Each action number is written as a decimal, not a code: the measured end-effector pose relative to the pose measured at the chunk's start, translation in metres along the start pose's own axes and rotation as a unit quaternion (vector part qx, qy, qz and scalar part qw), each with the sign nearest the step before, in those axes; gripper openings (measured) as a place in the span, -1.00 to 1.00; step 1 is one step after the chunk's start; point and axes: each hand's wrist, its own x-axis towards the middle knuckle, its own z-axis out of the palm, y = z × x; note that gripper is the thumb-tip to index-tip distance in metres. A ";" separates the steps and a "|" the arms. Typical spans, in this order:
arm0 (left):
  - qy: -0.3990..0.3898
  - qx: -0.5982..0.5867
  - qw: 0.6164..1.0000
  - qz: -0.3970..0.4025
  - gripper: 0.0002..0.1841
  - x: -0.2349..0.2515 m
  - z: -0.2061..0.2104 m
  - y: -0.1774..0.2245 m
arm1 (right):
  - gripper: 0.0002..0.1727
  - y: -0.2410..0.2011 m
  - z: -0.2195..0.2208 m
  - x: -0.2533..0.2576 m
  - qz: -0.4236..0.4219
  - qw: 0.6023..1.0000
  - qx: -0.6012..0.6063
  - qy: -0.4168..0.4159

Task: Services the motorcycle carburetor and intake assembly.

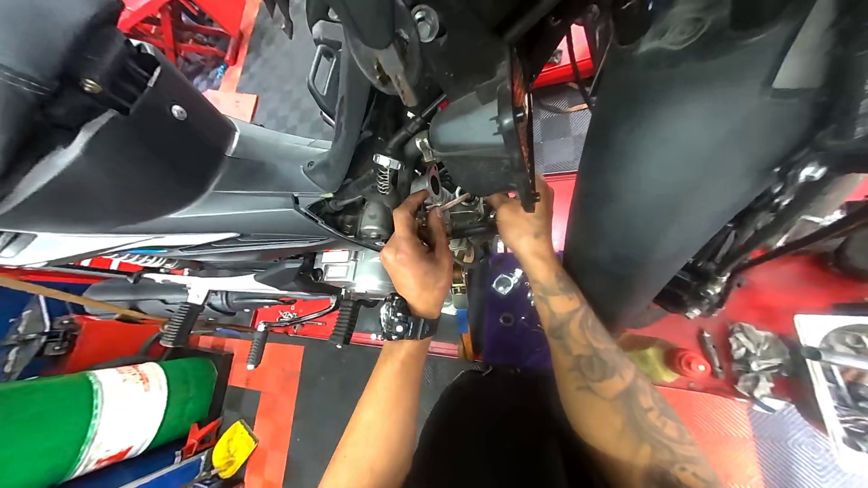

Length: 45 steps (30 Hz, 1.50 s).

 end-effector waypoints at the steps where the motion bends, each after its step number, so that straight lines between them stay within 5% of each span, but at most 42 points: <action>1: -0.008 -0.010 1.000 -0.004 -0.68 0.000 -0.001 -0.001 | -0.81 0.002 0.001 0.001 -0.002 1.000 -0.006 0.000; 22: -0.104 -0.172 0.979 0.016 -0.62 0.006 -0.017 -0.021 | -0.66 0.003 0.001 0.001 0.027 0.999 -0.029 -0.014; 27: 0.001 -0.204 0.979 -0.003 -0.64 0.001 -0.010 -0.022 | -0.74 -0.008 -0.004 -0.004 0.075 0.996 -0.037 -0.005; 32: 0.102 -0.187 0.976 -0.034 -0.40 0.001 -0.005 -0.023 | -0.72 -0.014 -0.006 -0.008 0.086 0.992 -0.091 -0.010; 45: 0.103 -0.173 0.979 -0.015 -0.25 0.002 -0.003 -0.029 | -0.71 -0.005 -0.002 -0.005 0.083 0.988 -0.124 -0.028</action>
